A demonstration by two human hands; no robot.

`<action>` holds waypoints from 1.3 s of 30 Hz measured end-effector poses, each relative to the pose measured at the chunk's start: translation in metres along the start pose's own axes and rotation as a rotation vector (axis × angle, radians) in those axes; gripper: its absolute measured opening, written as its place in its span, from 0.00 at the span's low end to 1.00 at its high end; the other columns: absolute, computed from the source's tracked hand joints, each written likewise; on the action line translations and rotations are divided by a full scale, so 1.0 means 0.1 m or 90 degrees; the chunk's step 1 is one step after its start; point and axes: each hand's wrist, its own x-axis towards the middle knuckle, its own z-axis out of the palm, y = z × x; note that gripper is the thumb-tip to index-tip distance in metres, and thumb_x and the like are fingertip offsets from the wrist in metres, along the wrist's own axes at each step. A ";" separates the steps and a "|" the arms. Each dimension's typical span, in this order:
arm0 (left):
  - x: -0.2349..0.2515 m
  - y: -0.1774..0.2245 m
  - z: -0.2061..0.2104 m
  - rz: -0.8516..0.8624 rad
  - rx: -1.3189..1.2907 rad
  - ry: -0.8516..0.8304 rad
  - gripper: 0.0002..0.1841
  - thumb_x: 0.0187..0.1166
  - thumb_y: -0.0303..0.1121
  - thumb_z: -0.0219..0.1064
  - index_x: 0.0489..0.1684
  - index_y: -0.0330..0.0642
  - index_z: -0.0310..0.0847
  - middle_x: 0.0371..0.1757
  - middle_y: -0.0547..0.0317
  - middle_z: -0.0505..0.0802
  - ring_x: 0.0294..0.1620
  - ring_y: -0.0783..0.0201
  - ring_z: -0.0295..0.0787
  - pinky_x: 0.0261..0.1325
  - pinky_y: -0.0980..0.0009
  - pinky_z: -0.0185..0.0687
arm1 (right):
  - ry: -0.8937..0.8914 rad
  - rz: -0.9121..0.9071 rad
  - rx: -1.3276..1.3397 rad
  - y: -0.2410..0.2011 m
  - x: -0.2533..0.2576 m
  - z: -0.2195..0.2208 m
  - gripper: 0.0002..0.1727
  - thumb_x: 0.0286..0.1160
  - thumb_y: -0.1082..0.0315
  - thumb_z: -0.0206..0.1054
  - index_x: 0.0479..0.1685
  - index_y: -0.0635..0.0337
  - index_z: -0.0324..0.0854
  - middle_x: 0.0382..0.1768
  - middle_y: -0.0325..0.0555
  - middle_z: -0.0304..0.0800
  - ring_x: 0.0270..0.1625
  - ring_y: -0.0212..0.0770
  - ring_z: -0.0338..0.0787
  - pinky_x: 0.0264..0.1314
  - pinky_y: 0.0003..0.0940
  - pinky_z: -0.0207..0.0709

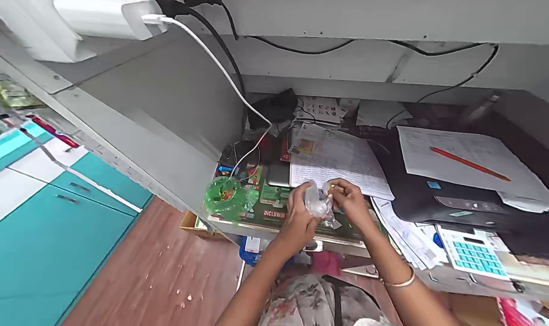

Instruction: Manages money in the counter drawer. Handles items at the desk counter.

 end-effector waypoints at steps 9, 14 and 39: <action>-0.17 -0.19 0.31 -0.144 -0.035 -0.036 0.17 0.77 0.34 0.68 0.57 0.34 0.87 0.95 0.39 0.47 0.95 0.37 0.38 0.89 0.34 0.41 | -0.095 0.035 -0.121 0.12 -0.26 -0.16 0.31 0.73 0.74 0.66 0.76 0.71 0.61 0.48 0.48 0.93 0.44 0.32 0.93 0.50 0.30 0.87; -0.11 -0.19 0.55 -0.186 0.045 -0.102 0.09 0.66 0.23 0.70 0.41 0.30 0.90 0.94 0.30 0.39 0.94 0.28 0.23 0.86 0.27 0.35 | -0.141 0.037 -0.209 0.36 -0.41 -0.25 0.59 0.53 0.60 0.87 0.87 0.69 0.53 0.63 0.55 0.89 0.62 0.41 0.90 0.68 0.39 0.83; 0.08 -0.39 0.46 -0.306 0.056 -0.158 0.08 0.74 0.36 0.75 0.45 0.47 0.97 0.92 0.43 0.63 0.94 0.32 0.35 0.84 0.27 0.37 | -0.092 0.047 -0.161 0.89 -0.41 -0.27 0.40 0.71 0.72 0.66 0.84 0.72 0.53 0.57 0.54 0.84 0.56 0.41 0.88 0.60 0.38 0.83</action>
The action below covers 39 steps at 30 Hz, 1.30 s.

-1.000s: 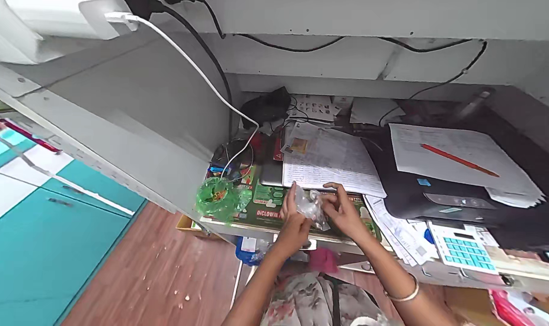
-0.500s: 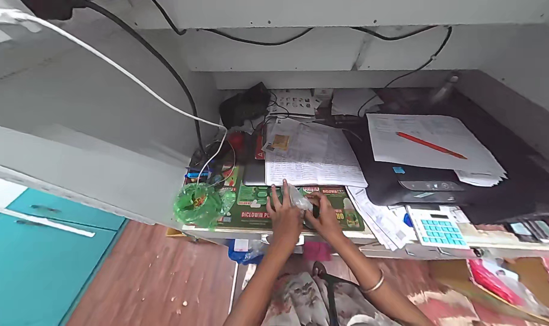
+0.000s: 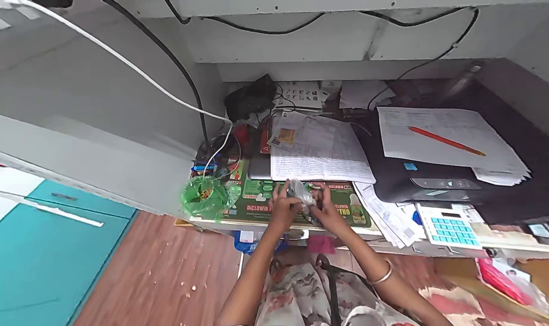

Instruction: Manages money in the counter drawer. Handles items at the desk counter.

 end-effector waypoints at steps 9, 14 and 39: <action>-0.16 0.18 0.47 0.055 0.066 0.185 0.08 0.75 0.28 0.66 0.43 0.37 0.91 0.81 0.33 0.73 0.82 0.25 0.61 0.73 0.26 0.57 | 0.057 -0.099 -0.511 -0.06 -0.23 0.12 0.27 0.74 0.52 0.67 0.70 0.56 0.82 0.78 0.71 0.73 0.78 0.75 0.74 0.65 0.75 0.69; -0.25 0.24 0.48 0.090 0.004 0.150 0.08 0.76 0.23 0.61 0.43 0.31 0.87 0.65 0.36 0.84 0.71 0.33 0.75 0.68 0.31 0.66 | 0.042 0.065 -0.450 -0.04 -0.34 0.18 0.28 0.80 0.49 0.62 0.70 0.61 0.79 0.81 0.70 0.68 0.82 0.73 0.69 0.68 0.75 0.65; -0.12 -0.39 -0.60 0.169 0.104 0.421 0.10 0.79 0.17 0.55 0.45 0.20 0.82 0.53 0.30 0.89 0.58 0.39 0.89 0.64 0.50 0.84 | 0.099 -0.168 -0.404 0.05 -0.69 0.38 0.26 0.84 0.50 0.60 0.69 0.58 0.83 0.74 0.61 0.81 0.71 0.65 0.83 0.65 0.68 0.74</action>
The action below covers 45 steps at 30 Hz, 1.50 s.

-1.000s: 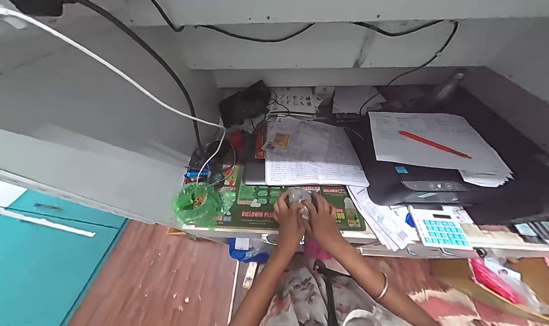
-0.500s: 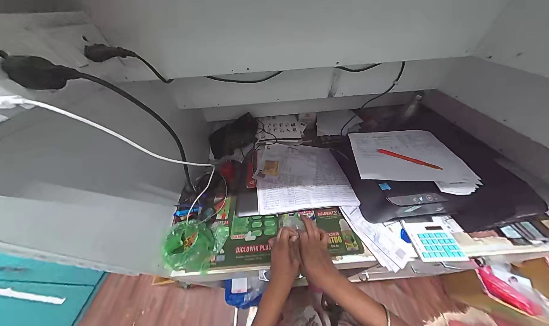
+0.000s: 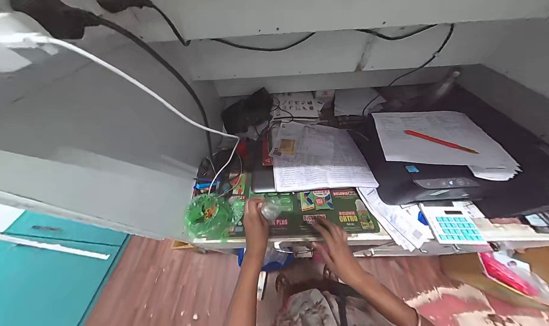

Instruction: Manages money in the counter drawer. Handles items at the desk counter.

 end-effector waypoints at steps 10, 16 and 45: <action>-1.78 -0.13 0.40 0.193 0.097 -0.454 0.17 0.78 0.28 0.65 0.64 0.38 0.87 0.63 0.45 0.92 0.58 0.47 0.94 0.57 0.51 0.90 | 0.046 0.119 -0.050 0.16 -0.24 -0.07 0.25 0.84 0.51 0.58 0.66 0.61 0.85 0.75 0.63 0.80 0.73 0.65 0.82 0.66 0.68 0.71; -1.68 -0.04 0.74 -0.202 0.141 -0.719 0.34 0.86 0.39 0.60 0.90 0.35 0.56 0.87 0.37 0.69 0.71 0.39 0.84 0.70 0.46 0.82 | 0.025 0.123 -0.048 0.06 -0.61 -0.20 0.22 0.83 0.55 0.59 0.59 0.63 0.88 0.72 0.64 0.82 0.70 0.66 0.83 0.66 0.68 0.72; -2.26 1.56 0.64 -0.308 0.171 -0.335 0.26 0.92 0.47 0.51 0.71 0.34 0.81 0.74 0.40 0.85 0.79 0.43 0.77 0.81 0.43 0.67 | -0.441 -0.033 0.246 0.51 -2.25 -1.33 0.21 0.84 0.54 0.62 0.54 0.63 0.90 0.35 0.50 0.94 0.28 0.39 0.86 0.36 0.36 0.81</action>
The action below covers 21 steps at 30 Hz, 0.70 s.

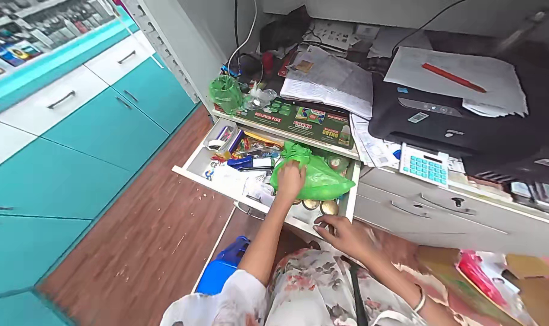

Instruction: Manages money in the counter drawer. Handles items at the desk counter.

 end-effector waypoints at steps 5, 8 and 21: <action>0.57 -0.10 0.13 -0.200 0.009 -0.075 0.41 0.82 0.65 0.57 0.71 0.29 0.79 0.78 0.29 0.78 0.82 0.35 0.70 0.81 0.34 0.61 | 0.046 -0.010 0.011 0.00 -0.11 -0.02 0.18 0.81 0.55 0.64 0.50 0.62 0.91 0.35 0.48 0.94 0.24 0.34 0.82 0.31 0.31 0.78; 0.81 -0.08 0.19 -0.220 0.018 -0.082 0.46 0.75 0.70 0.62 0.70 0.28 0.79 0.82 0.26 0.72 0.84 0.32 0.66 0.81 0.32 0.59 | 0.044 -0.016 0.010 0.01 -0.09 -0.03 0.18 0.81 0.55 0.65 0.49 0.62 0.91 0.35 0.49 0.93 0.25 0.37 0.81 0.32 0.34 0.77; -0.10 -0.51 0.11 0.222 -0.347 0.010 0.14 0.80 0.32 0.68 0.45 0.23 0.85 0.74 0.36 0.83 0.78 0.51 0.79 0.82 0.57 0.70 | 0.405 -0.038 -0.026 0.14 0.60 -0.44 0.18 0.84 0.62 0.60 0.52 0.67 0.90 0.54 0.59 0.93 0.62 0.56 0.90 0.70 0.52 0.79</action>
